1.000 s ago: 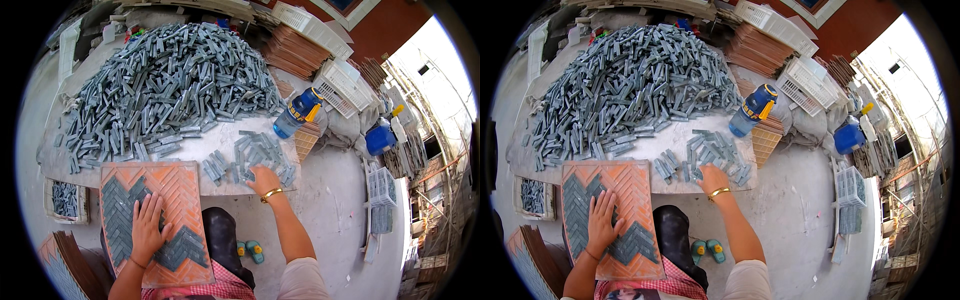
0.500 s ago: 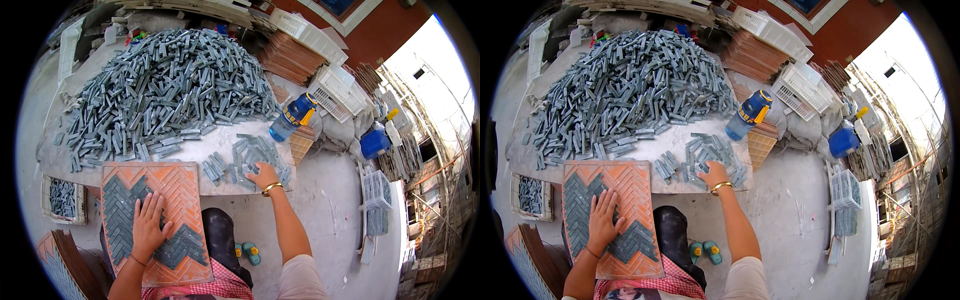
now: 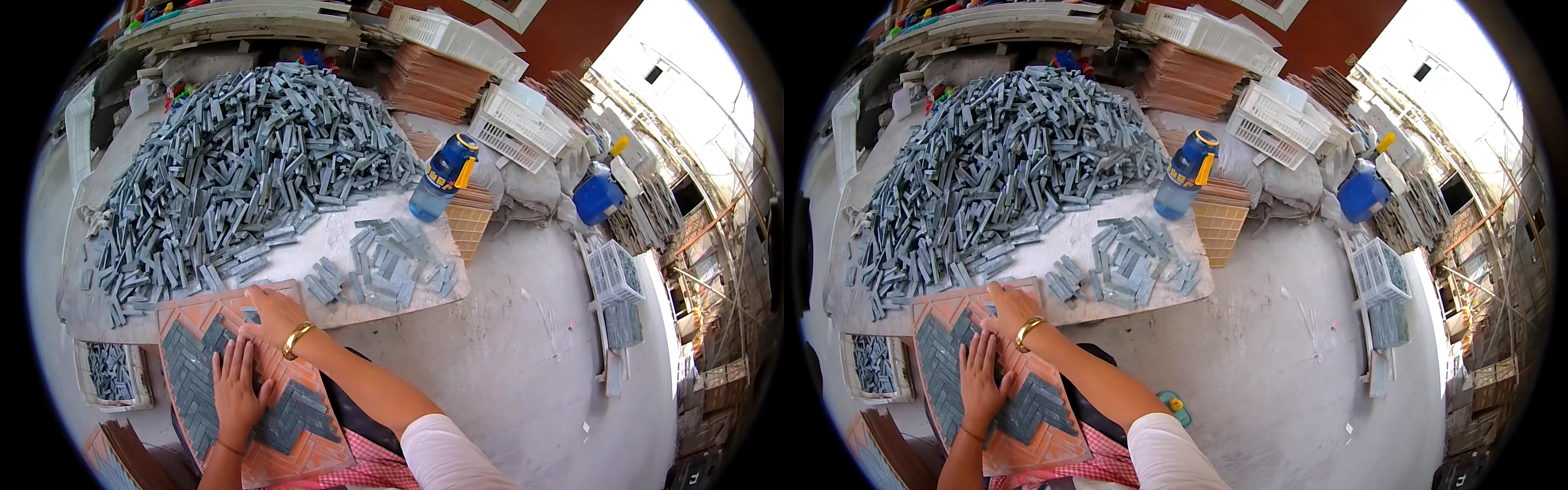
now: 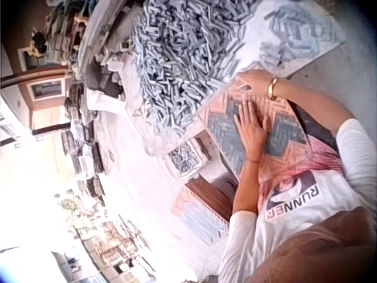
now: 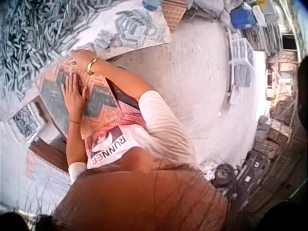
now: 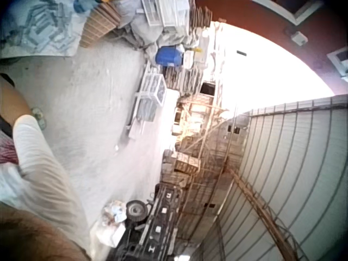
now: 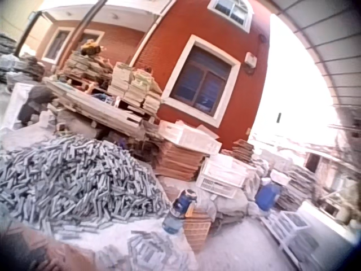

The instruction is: The person places small rectangular tiles by hand onto a square board, arranging them in a herringbone pattern. They pick tiles from a nearby pile, position them carefully, and occasionally flip the board to check alignment.

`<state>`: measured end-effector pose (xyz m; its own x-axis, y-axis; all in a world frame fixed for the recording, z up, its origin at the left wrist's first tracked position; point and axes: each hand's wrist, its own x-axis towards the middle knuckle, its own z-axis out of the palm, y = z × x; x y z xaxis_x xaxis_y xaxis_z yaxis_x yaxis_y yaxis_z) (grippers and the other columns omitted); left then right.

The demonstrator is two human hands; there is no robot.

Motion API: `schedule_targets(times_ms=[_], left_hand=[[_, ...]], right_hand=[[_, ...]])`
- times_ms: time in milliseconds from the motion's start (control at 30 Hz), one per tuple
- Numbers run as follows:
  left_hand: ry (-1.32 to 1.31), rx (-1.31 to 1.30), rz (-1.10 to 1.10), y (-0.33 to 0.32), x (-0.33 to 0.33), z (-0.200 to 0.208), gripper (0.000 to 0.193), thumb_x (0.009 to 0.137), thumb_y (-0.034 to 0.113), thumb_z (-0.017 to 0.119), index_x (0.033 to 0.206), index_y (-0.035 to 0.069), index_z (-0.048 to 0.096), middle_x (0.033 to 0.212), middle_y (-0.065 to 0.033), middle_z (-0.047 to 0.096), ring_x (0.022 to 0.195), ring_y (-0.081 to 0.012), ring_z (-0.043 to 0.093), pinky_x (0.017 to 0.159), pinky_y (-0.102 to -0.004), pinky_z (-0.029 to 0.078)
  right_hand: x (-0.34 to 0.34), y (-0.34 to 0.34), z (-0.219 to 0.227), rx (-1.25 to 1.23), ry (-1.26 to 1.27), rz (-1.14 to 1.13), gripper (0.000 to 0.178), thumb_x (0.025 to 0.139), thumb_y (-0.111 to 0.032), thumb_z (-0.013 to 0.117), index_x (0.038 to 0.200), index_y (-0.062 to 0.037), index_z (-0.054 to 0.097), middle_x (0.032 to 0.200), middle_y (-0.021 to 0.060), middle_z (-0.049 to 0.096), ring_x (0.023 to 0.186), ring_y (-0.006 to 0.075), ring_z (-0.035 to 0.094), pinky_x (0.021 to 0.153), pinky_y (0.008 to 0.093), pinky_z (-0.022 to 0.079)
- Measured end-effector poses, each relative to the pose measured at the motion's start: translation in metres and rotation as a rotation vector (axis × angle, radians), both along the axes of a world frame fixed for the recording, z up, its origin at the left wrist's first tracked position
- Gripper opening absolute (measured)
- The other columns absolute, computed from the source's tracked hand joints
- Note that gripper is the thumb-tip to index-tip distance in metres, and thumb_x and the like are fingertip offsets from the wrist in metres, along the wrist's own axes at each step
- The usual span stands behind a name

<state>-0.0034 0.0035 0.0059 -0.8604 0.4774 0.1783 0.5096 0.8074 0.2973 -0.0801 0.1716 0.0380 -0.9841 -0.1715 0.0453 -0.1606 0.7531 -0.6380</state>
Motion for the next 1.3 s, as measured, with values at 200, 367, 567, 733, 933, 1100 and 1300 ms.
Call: schedule_targets(times_ms=[200,367,567,733,933,1100,1300], left_hand=[[0.030,0.035,-0.002,-0.003,0.004,-0.001,0.064,0.078,0.032,0.059,0.129,-0.002,0.041,0.139,-0.0159,0.036,0.132,-0.0311,0.030,0.109,-0.0498,0.016],[0.015,0.024,-0.005,0.000,0.004,0.000,0.064,0.079,0.033,0.059,0.129,-0.003,0.041,0.140,-0.0160,0.036,0.132,-0.0308,0.028,0.109,-0.0501,0.016],[0.044,-0.003,-0.015,-0.001,0.003,-0.001,0.064,0.081,0.034,0.057,0.129,-0.004,0.040,0.140,-0.0162,0.036,0.132,-0.0306,0.028,0.109,-0.0501,0.016],[0.035,-0.018,-0.004,-0.004,0.004,-0.003,0.063,0.081,0.034,0.056,0.129,-0.004,0.041,0.139,-0.0166,0.036,0.132,-0.0311,0.029,0.109,-0.0504,0.016],[0.041,-0.012,-0.016,0.000,0.003,-0.004,0.063,0.081,0.033,0.056,0.129,-0.004,0.040,0.140,-0.0170,0.035,0.132,-0.0324,0.028,0.109,-0.0497,0.015],[0.055,-0.029,-0.008,-0.001,0.003,-0.003,0.063,0.081,0.034,0.056,0.129,-0.004,0.041,0.139,-0.0167,0.036,0.132,-0.0319,0.029,0.109,-0.0501,0.016],[0.052,-0.018,-0.007,-0.002,0.003,-0.002,0.064,0.080,0.035,0.057,0.129,-0.003,0.040,0.139,-0.0162,0.037,0.131,-0.0310,0.030,0.109,-0.0495,0.017]], right_hand=[[-0.013,0.121,0.002,0.074,0.180,-0.360,0.024,0.075,-0.020,0.065,0.092,-0.0061,0.059,0.089,0.0126,0.062,0.085,0.0321,0.059,0.071,0.0405,0.048],[0.003,0.235,0.000,0.357,-0.159,-0.567,0.028,0.069,-0.020,0.070,0.093,-0.0066,0.064,0.095,0.0133,0.064,0.089,0.0316,0.060,0.077,0.0397,0.048],[0.007,0.230,-0.024,0.386,0.064,-0.531,0.049,0.064,-0.027,0.077,0.105,-0.0070,0.060,0.105,0.0139,0.062,0.098,0.0317,0.058,0.083,0.0398,0.047],[0.003,0.195,-0.003,0.459,-0.179,-0.778,0.056,0.064,-0.029,0.078,0.110,-0.0067,0.055,0.108,0.0145,0.060,0.100,0.0337,0.056,0.085,0.0412,0.045],[0.001,0.223,-0.033,0.313,0.095,-0.437,0.064,0.066,-0.022,0.076,0.122,-0.0083,0.049,0.117,0.0136,0.057,0.107,0.0340,0.052,0.091,0.0421,0.042],[-0.012,0.231,-0.043,0.165,0.094,-0.326,0.063,0.066,-0.016,0.074,0.124,-0.0156,0.049,0.115,0.0111,0.058,0.108,0.0322,0.050,0.092,0.0406,0.041],[-0.025,0.218,-0.019,0.195,0.030,-0.322,0.042,0.066,-0.005,0.071,0.105,-0.0138,0.055,0.093,0.0098,0.059,0.093,0.0297,0.055,0.083,0.0402,0.044]])
